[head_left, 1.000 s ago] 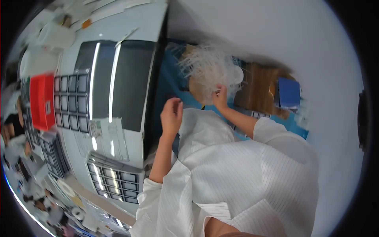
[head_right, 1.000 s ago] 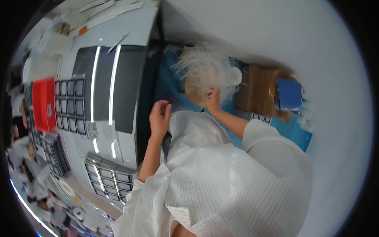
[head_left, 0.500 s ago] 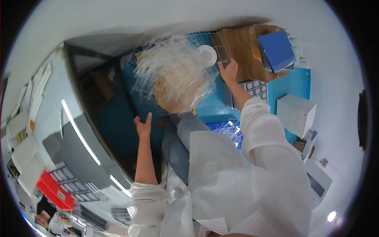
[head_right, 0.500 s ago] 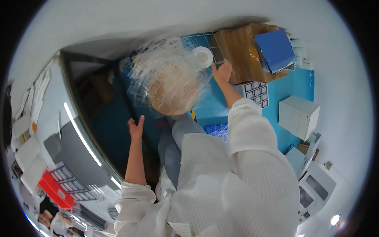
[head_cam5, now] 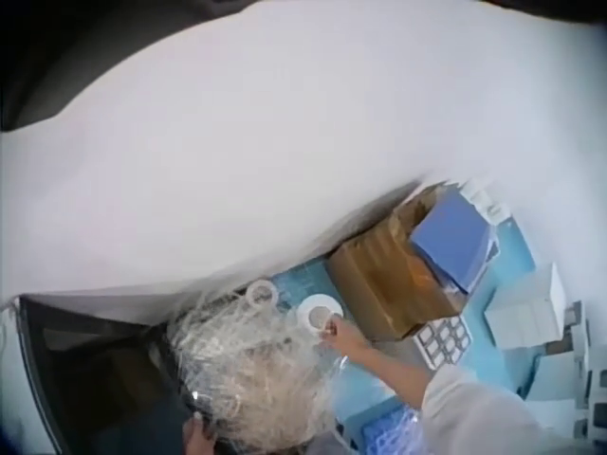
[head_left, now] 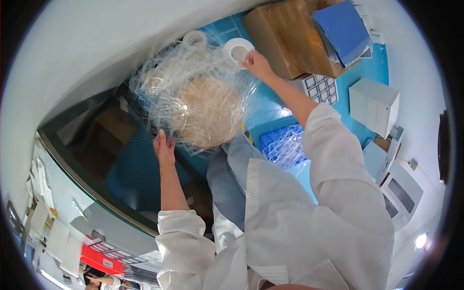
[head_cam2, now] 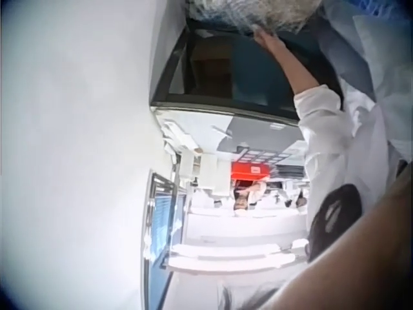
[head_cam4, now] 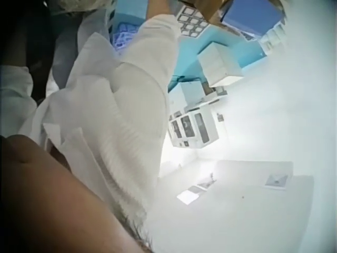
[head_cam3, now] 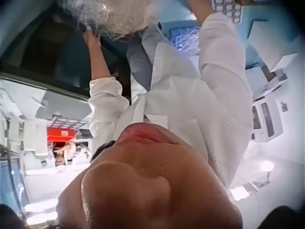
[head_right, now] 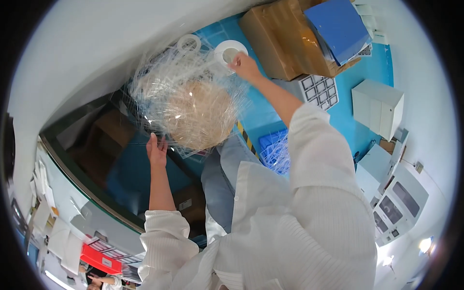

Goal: Placing small electronic parts into compartment trays and managing plastic waste at a manufacturing station.

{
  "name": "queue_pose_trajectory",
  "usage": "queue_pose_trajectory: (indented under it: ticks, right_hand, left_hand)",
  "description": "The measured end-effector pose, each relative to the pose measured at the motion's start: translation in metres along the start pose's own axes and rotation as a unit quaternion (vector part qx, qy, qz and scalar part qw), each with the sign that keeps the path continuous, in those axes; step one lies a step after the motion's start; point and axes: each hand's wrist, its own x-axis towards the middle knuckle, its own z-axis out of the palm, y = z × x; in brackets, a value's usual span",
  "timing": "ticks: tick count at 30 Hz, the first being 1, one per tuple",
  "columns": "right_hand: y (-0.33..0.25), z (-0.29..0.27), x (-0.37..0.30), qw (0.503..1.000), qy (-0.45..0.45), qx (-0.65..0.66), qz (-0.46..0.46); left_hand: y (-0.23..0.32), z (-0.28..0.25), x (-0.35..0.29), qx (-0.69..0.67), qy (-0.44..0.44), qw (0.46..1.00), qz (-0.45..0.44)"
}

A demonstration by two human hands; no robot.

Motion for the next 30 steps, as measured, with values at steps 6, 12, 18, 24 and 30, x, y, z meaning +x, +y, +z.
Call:
queue_pose_trajectory:
  ticks: [6, 12, 18, 24, 30]
  right_hand:
    - [0.006, 0.0, -0.039, 0.973, -0.003, -0.212, -0.088]
    - [0.0, -0.013, 0.026, 0.905, -0.328, 0.146, 0.23]
    - [-0.006, -0.006, 0.007, 0.747, -0.551, 0.213, 0.306]
    - [0.028, -0.007, -0.051, 0.742, -0.476, 0.373, 0.287]
    - [0.033, -0.007, -0.117, 0.813, -0.406, 0.359, 0.215]
  left_hand:
    - [0.008, -0.004, 0.008, 0.422, 0.215, 0.868, 0.15]
    - [0.038, -0.015, 0.05, 0.089, -0.047, 0.995, -0.023]
    - [0.053, -0.035, 0.064, 0.137, -0.203, 0.969, -0.032]
    - [0.056, -0.007, 0.066, 0.385, -0.155, 0.908, 0.055]
    - [0.076, -0.018, 0.071, 0.314, -0.239, 0.917, 0.052]
